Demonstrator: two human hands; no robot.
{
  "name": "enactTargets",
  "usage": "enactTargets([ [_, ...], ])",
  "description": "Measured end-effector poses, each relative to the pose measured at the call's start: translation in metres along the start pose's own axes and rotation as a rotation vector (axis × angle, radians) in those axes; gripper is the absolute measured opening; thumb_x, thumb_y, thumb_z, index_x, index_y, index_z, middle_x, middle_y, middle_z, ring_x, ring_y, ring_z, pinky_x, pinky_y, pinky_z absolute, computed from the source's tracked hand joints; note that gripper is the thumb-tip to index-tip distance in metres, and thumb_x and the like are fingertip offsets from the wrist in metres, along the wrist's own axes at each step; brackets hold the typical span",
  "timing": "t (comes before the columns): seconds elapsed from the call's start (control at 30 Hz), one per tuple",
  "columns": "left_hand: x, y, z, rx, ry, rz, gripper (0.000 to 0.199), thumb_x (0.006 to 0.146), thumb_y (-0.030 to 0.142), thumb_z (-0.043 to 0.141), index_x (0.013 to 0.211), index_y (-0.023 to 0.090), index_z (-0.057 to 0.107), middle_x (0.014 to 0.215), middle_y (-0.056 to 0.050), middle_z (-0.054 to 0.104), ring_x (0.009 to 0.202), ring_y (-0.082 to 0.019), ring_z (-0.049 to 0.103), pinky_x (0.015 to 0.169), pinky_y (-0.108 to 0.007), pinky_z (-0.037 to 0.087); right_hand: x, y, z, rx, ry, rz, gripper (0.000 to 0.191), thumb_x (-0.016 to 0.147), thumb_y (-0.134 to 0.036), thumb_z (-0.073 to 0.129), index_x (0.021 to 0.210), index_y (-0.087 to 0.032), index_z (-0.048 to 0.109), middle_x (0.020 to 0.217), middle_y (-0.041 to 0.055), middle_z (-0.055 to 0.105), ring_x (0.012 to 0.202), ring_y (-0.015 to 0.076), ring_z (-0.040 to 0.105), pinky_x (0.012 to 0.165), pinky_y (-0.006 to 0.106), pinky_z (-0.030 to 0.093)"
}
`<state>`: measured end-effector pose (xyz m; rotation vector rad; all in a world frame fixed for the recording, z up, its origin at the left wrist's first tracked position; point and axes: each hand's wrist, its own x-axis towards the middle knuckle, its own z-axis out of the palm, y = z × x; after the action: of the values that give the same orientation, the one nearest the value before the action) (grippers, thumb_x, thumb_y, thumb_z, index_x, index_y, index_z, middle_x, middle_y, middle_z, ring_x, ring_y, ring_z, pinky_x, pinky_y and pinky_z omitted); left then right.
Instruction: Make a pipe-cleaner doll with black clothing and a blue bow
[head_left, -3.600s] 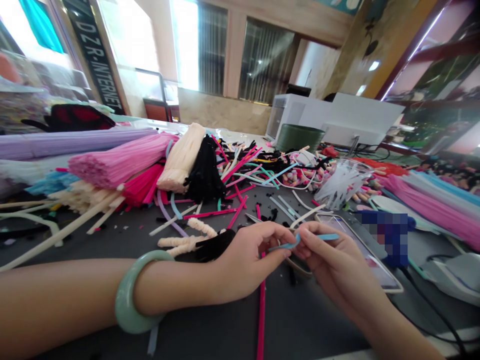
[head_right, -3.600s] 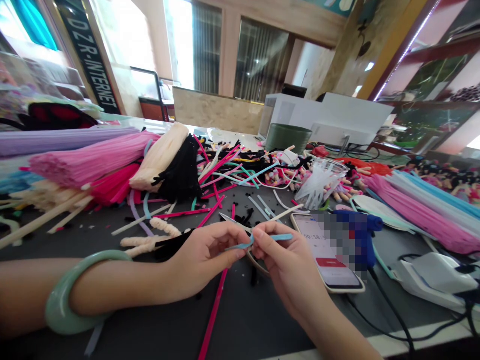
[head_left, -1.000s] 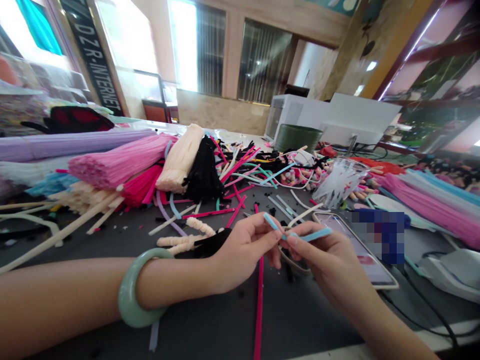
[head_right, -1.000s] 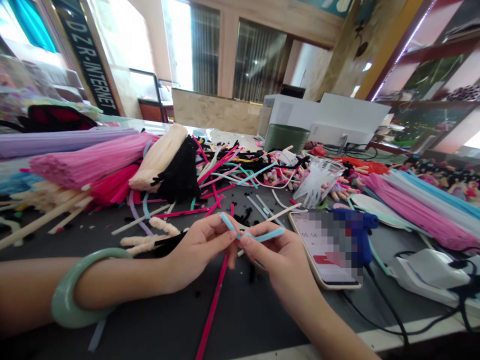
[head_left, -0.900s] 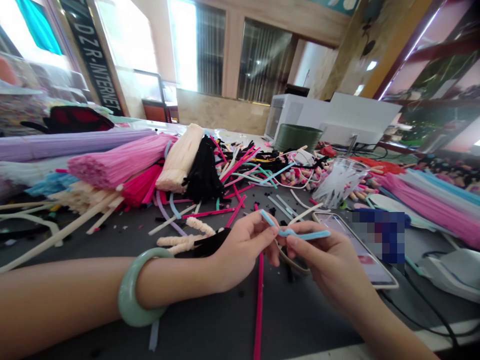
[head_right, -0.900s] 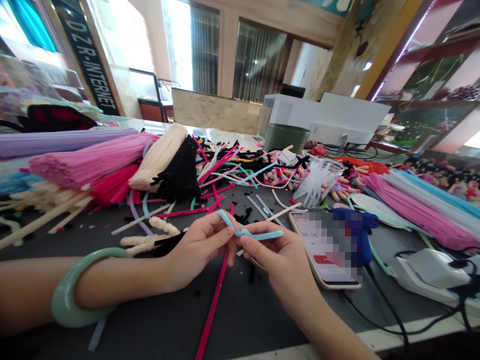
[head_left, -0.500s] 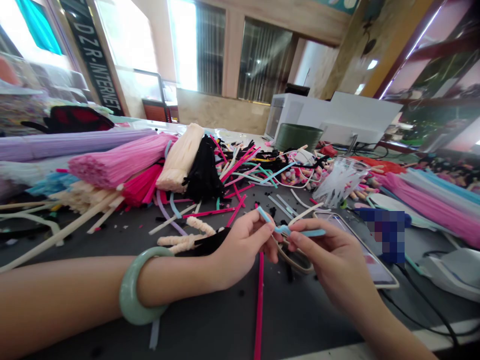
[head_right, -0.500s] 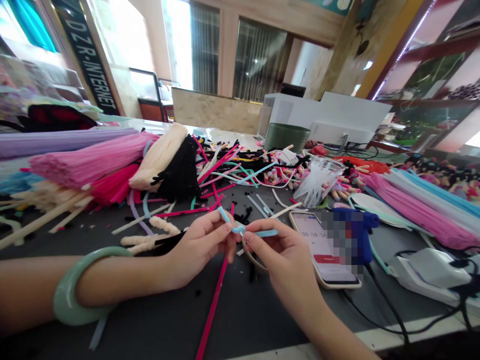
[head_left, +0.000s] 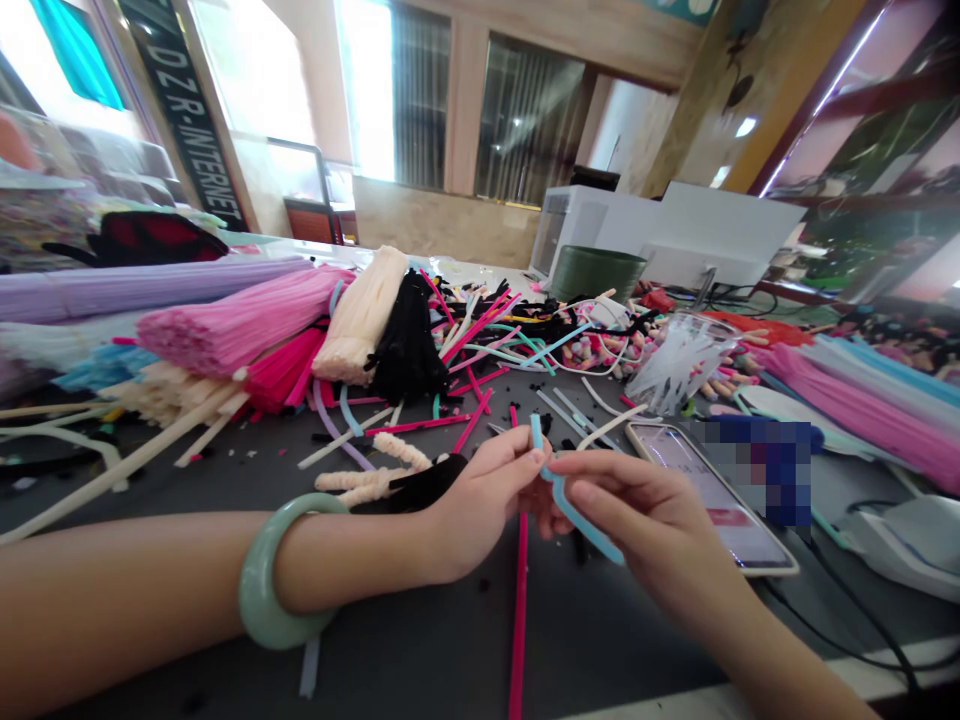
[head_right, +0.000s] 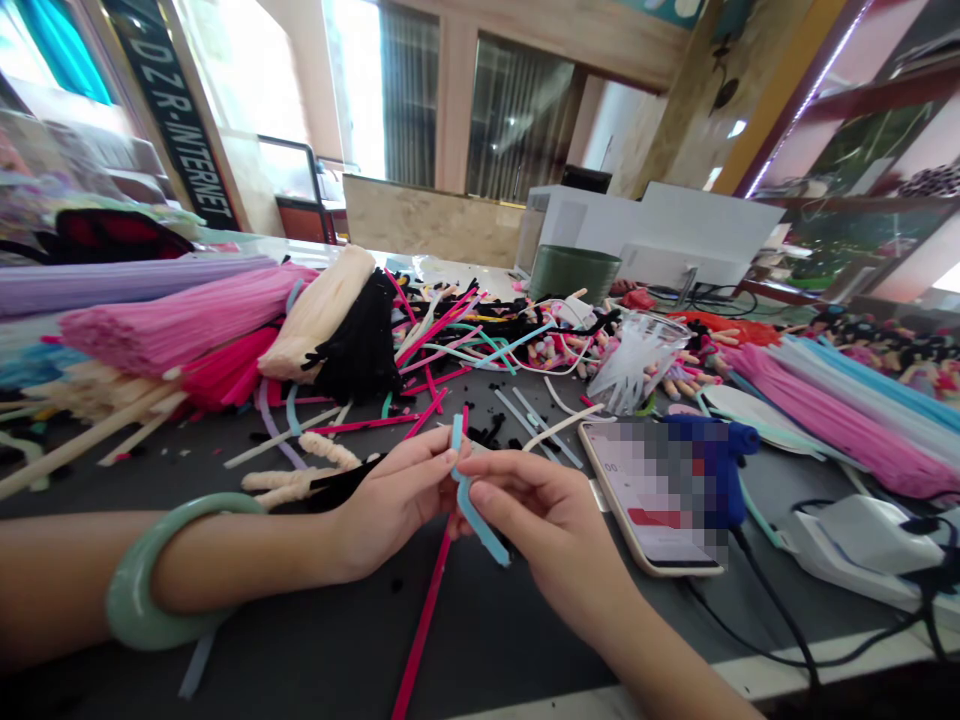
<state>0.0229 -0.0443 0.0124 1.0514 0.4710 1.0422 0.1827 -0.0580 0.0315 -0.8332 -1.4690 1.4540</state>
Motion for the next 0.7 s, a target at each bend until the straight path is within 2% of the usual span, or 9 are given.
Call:
enactTargets([
  [0.17,0.0003,0.0008,0.0001,0.047,-0.001,0.003,0.021,0.089,0.033,0.051,0.079,0.015,0.046,0.069,0.000,0.050,0.057,-0.009,0.051,0.052,-0.021,0.042,0.0008,-0.0035,0.0027,-0.119,0.019,-0.045,0.011,0.078,-0.024,0.071,0.088,-0.020,0.070,0.071,0.0026,0.071,0.067,0.0173,0.068,0.067,0.029,0.053],
  [0.33,0.0002,0.0013,-0.0001,0.049,-0.024,0.009,0.019,0.089,0.030,0.052,0.079,0.015,0.047,0.070,0.001,0.048,0.057,-0.008,0.049,0.053,-0.021,0.042,0.0003,-0.0043,0.0034,-0.125,0.027,-0.047,0.006,0.077,-0.023,0.072,0.079,-0.020,0.068,0.069,0.0021,0.070,0.064,0.0175,0.069,0.064,0.029,0.053],
  [0.5,0.0005,0.0005,-0.0009,0.005,-0.029,-0.001,0.022,0.087,0.034,0.056,0.080,0.015,0.046,0.072,0.000,0.051,0.057,-0.009,0.051,0.053,-0.021,0.043,0.0007,-0.0006,0.0017,-0.241,0.076,-0.086,0.008,0.078,-0.023,0.070,0.085,-0.020,0.067,0.069,0.0018,0.071,0.063,0.0176,0.068,0.063,0.029,0.052],
  [0.7,0.0001,0.0004,-0.0001,-0.009,-0.021,-0.001,0.019,0.087,0.031,0.055,0.081,0.016,0.047,0.069,0.000,0.051,0.058,-0.009,0.052,0.054,-0.022,0.043,-0.0002,0.0013,0.0003,-0.360,0.111,-0.115,0.006,0.079,-0.023,0.069,0.085,-0.021,0.067,0.075,0.0020,0.073,0.064,0.0167,0.068,0.062,0.028,0.051],
])
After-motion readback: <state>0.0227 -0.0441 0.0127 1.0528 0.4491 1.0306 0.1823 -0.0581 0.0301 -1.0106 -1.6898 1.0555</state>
